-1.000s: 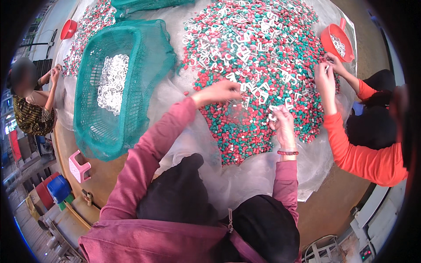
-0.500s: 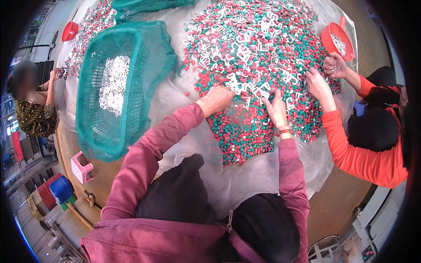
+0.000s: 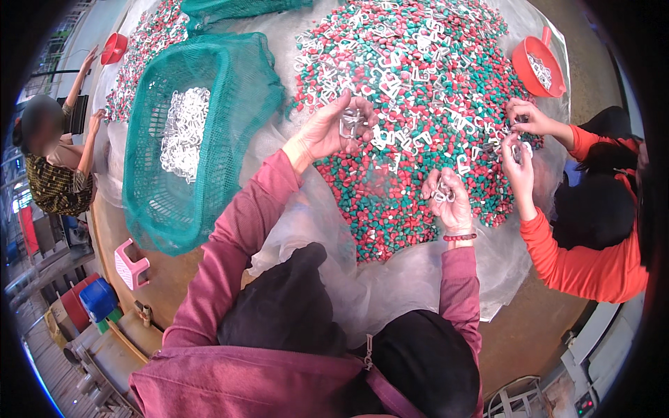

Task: The person sits on the floor and sorts small white plastic clips from a large mixed pile of red, green, and white plastic pieces. They pick the white clips by hand and place them into a green basket while another person works nearby.

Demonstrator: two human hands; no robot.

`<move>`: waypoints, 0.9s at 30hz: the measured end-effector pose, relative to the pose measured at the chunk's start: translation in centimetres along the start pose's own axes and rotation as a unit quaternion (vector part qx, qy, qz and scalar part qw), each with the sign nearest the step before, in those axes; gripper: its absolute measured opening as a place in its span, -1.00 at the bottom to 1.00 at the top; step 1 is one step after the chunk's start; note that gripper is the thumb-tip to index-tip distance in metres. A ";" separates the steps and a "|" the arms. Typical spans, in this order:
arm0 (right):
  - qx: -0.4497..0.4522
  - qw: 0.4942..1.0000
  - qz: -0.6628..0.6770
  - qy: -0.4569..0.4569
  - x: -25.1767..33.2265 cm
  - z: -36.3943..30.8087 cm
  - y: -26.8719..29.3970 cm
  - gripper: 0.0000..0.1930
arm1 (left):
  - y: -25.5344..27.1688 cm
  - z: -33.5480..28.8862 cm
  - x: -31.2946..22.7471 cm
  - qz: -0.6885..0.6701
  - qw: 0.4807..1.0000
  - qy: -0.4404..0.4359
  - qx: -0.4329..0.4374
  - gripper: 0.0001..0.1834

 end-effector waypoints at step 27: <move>-0.027 0.996 0.031 0.078 1.9 0.2 0.0 -0.88 | 2.6 -0.3 -0.2 0.637 0.747 0.026 -0.185 -0.60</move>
Point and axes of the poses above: each hand's wrist, its own z-axis towards the middle knuckle, its own y-axis out of the back of the hand, x = y × z, the point moved 6 cm from there along z, towards the middle knuckle, and after that the axes turned 9 degrees about y, right-handed, at the moved point
